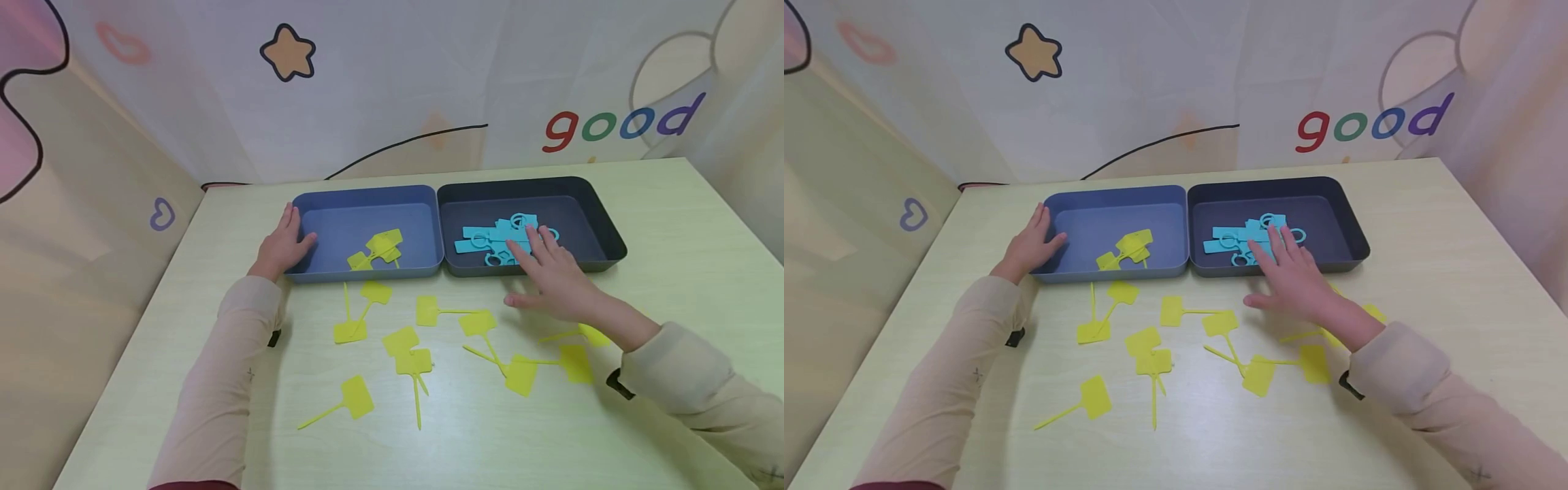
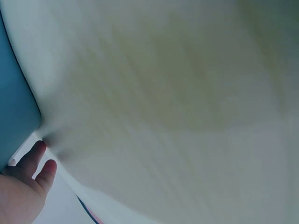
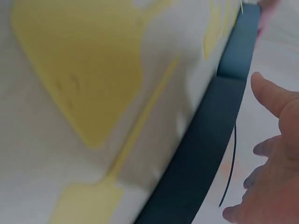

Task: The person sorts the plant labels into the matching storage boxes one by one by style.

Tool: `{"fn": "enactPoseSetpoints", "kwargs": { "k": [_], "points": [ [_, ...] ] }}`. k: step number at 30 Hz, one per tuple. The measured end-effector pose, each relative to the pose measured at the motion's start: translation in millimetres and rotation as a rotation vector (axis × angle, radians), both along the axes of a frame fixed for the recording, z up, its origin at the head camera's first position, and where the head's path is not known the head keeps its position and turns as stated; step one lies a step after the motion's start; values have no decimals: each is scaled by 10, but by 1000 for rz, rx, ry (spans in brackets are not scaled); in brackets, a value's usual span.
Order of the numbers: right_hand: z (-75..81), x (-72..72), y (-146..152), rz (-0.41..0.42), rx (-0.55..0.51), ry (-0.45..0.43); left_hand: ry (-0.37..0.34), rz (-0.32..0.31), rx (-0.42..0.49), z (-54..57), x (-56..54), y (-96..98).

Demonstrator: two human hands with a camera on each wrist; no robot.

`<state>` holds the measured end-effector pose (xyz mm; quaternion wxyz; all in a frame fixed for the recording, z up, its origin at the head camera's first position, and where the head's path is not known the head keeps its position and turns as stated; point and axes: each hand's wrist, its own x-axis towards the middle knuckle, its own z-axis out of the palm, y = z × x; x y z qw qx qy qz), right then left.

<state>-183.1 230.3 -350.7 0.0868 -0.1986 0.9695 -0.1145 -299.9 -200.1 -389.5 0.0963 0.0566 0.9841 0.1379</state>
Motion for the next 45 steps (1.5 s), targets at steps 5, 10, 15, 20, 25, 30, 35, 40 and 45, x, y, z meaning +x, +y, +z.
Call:
{"fn": "enactPoseSetpoints", "kwargs": {
  "k": [5, 10, 15, 20, 25, 30, 35, 40, 45],
  "points": [
    [-119, 142, -126, 136, 49, 92, 2, -1, 6, -1, -7, -1],
    [-224, 214, -225, 206, 102, 100, 4, -1, 2, 3, -4, -1],
    [-261, 254, -287, 223, 82, 49, 8, 1, 4, 0, -1, -5],
    [-295, 254, -308, 229, 52, 59, 12, -2, -1, -9, -6, -12],
    [-315, 261, -340, 228, 49, 100, 11, -1, 2, -18, -17, -17],
    [-297, 293, -401, 202, 66, 163, 12, -2, 6, -15, -13, -14],
    [-269, 289, -442, 128, 72, 75, 7, 1, 7, -4, -3, -7],
    [-198, 246, -438, 36, 66, -132, -5, 5, 5, 14, 5, 4],
    [-150, 194, -440, 3, 83, -225, -5, 10, 7, 19, 4, 6]
  ]
}}
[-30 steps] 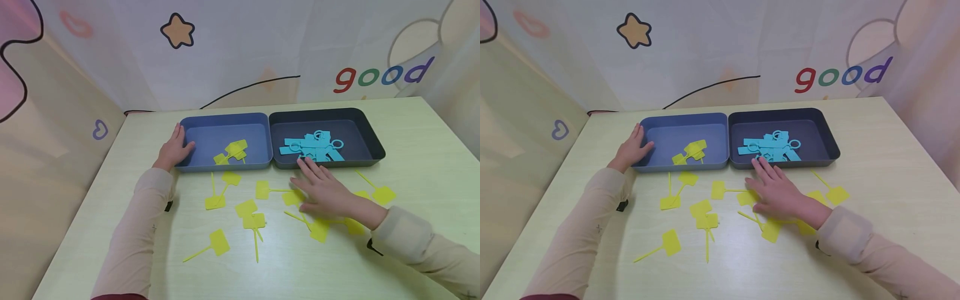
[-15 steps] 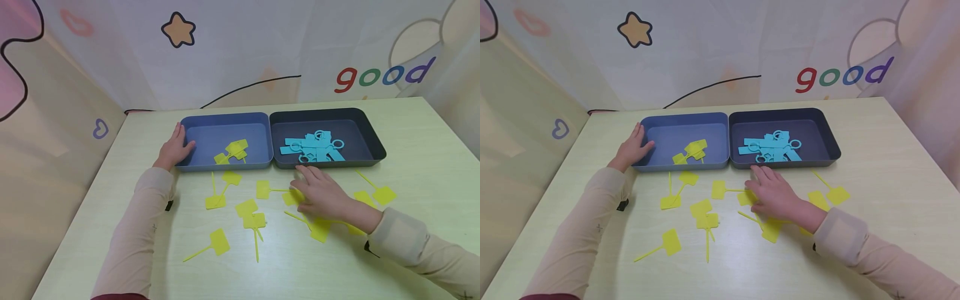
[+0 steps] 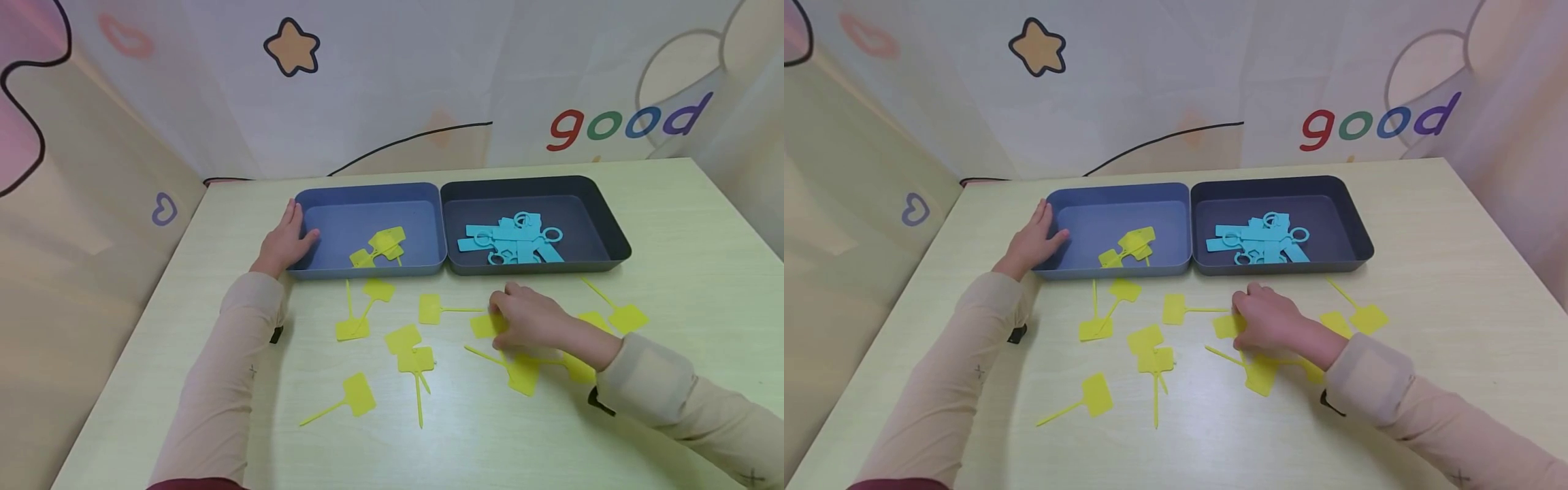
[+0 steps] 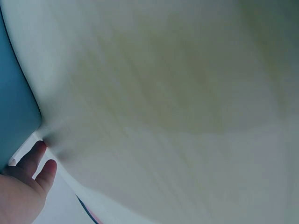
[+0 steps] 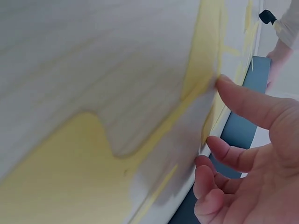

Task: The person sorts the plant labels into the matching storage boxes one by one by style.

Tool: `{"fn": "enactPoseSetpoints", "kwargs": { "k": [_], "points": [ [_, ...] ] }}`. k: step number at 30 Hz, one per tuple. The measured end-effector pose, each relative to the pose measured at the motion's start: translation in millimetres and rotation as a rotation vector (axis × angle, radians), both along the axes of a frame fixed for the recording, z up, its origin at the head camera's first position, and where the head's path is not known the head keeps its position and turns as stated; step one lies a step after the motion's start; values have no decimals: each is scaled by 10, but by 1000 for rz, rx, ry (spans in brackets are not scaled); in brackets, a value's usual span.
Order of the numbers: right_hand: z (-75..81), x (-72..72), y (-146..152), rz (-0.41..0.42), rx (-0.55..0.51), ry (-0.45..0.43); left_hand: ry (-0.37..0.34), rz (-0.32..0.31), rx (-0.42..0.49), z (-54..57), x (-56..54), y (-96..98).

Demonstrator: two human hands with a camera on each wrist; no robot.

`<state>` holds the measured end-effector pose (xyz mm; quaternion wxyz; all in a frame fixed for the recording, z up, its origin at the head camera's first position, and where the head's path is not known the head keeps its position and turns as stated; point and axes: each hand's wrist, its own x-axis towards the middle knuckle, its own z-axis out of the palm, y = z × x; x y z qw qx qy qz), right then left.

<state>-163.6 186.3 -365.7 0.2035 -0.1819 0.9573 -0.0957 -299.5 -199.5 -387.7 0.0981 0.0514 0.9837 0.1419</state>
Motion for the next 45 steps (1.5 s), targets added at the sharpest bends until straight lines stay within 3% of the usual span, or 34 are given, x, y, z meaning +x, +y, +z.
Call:
{"fn": "enactPoseSetpoints", "kwargs": {
  "k": [11, 19, 33, 45],
  "points": [
    [25, -88, -20, -2, 59, -76, 4, -9, 3, -17, -11, -17],
    [38, -105, -31, 6, 32, -109, 8, -14, 1, -24, -17, -28],
    [18, -109, -14, -1, 9, -112, -62, -56, 6, 37, -19, -57],
    [-5, -146, 10, 4, -5, -124, -46, -78, 37, 17, -32, -100]
  ]
}}
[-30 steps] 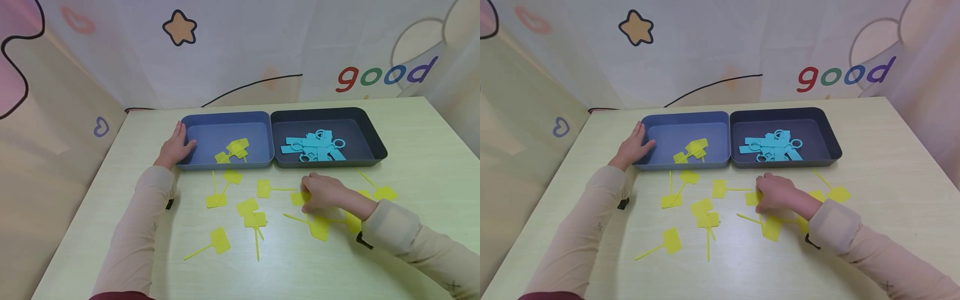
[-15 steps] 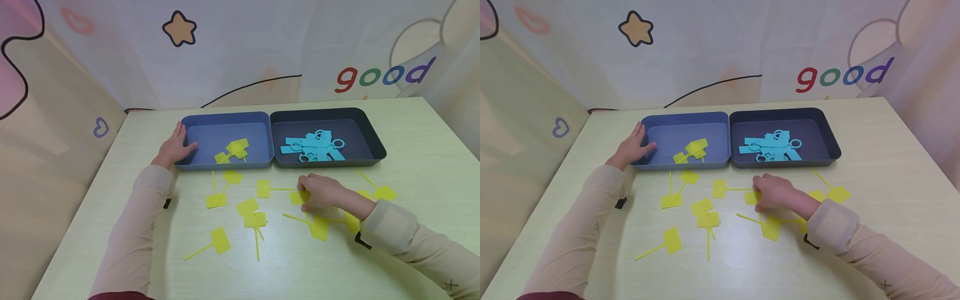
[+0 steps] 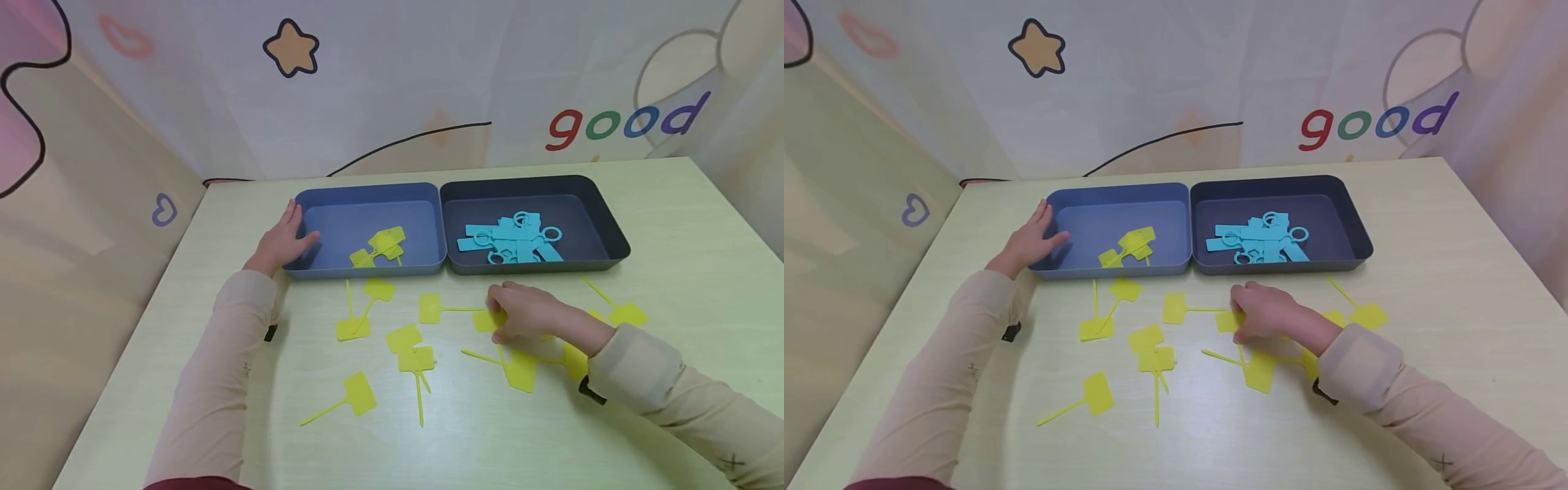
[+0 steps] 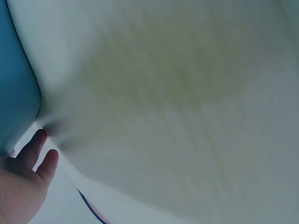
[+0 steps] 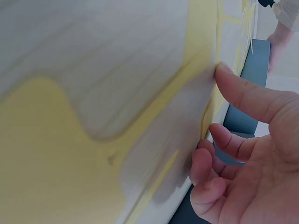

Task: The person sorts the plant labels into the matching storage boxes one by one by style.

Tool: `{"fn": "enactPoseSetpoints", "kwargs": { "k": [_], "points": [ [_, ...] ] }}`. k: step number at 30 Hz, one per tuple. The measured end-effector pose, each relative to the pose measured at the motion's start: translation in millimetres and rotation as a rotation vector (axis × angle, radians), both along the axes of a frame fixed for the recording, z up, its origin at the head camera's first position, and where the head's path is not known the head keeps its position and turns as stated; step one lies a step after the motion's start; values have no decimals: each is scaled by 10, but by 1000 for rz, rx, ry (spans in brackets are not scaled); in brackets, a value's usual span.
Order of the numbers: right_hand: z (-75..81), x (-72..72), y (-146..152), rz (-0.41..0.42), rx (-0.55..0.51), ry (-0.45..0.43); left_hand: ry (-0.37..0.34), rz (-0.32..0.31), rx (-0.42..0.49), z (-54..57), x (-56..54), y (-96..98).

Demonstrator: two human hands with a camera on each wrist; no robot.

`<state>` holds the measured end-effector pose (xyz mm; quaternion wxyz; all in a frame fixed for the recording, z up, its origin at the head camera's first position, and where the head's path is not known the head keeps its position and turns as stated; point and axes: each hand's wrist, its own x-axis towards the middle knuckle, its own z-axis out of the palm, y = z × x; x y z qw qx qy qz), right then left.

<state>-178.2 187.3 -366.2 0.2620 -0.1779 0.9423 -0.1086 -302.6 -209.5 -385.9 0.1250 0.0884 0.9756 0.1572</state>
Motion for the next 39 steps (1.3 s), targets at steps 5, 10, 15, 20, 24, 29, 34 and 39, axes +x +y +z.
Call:
{"fn": "enactPoseSetpoints", "kwargs": {
  "k": [5, 10, 15, 20, 24, 29, 34, 39],
  "points": [
    [-5, -14, 26, 6, -34, 1, 11, 11, 11, -16, 8, 4],
    [-1, -23, 36, 6, -51, -7, 20, 14, 7, -20, 20, 13],
    [-7, -27, 44, -3, -54, -10, 20, 17, 0, -14, 36, 25],
    [-18, -14, 36, -71, -32, 34, 22, 23, 0, -30, 28, 27],
    [-21, 3, -2, -163, 24, 56, 29, 27, 2, -43, 20, 27],
    [-4, 10, -68, -204, 77, 15, 29, 35, 6, -57, 25, 20],
    [18, 2, -88, -162, 93, 2, 24, 36, 12, -50, 35, 27],
    [28, -14, -105, -163, 77, -19, 16, 46, 12, -36, 30, 34]
  ]
}}
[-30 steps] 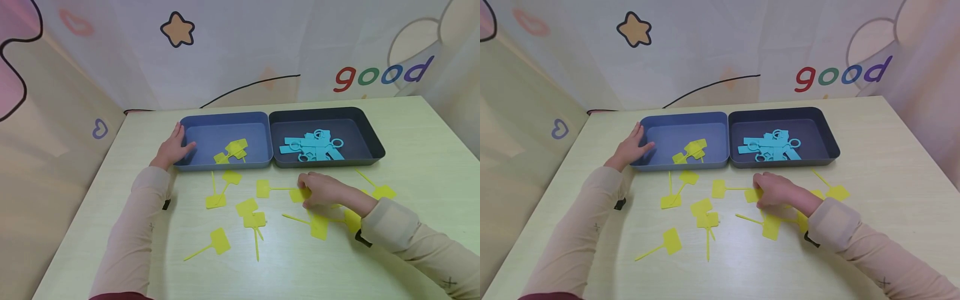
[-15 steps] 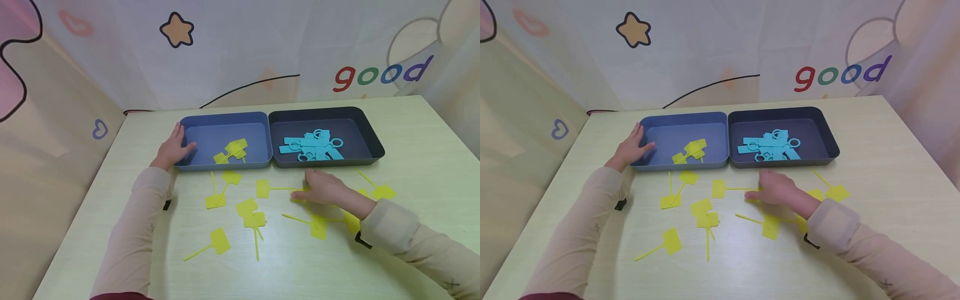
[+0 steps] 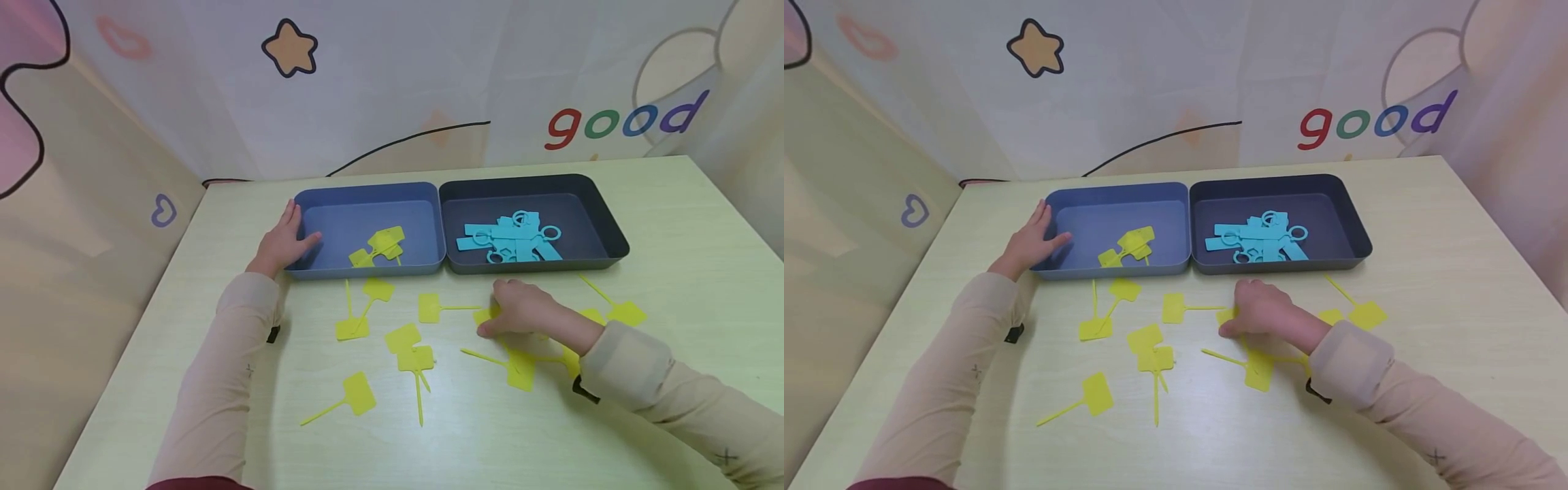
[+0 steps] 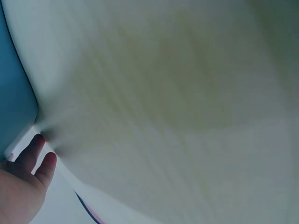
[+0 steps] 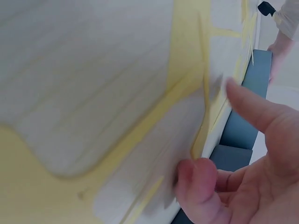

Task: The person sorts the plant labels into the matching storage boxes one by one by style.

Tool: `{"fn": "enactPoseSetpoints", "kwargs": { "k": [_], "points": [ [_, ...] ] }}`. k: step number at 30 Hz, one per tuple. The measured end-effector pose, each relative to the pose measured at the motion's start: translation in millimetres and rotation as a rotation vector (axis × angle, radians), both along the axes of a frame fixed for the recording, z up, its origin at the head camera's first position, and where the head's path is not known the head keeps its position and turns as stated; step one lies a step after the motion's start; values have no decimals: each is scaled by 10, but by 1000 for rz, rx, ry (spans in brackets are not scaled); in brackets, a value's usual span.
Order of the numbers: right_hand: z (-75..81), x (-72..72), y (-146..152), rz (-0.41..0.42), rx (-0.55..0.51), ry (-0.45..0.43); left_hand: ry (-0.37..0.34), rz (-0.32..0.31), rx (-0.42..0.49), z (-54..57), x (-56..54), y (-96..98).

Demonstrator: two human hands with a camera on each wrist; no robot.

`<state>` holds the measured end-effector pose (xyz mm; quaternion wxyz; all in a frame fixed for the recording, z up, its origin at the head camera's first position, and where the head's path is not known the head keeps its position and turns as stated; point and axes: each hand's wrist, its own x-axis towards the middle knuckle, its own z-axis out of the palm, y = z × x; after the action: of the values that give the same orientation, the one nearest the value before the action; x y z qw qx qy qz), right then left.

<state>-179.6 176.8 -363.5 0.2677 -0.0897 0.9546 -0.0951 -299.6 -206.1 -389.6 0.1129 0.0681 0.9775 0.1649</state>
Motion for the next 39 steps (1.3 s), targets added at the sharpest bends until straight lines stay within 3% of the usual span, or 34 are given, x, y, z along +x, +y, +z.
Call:
{"fn": "enactPoseSetpoints", "kwargs": {
  "k": [10, 23, 39],
  "points": [
    [8, -17, 33, -26, 28, 7, 9, -5, -15, 13, 3, 19],
    [46, -41, 106, 39, 55, -8, 11, 0, -8, 33, -2, 22],
    [61, -1, 61, 49, -4, 45, 8, 1, -17, 9, -1, 16]
  ]
}}
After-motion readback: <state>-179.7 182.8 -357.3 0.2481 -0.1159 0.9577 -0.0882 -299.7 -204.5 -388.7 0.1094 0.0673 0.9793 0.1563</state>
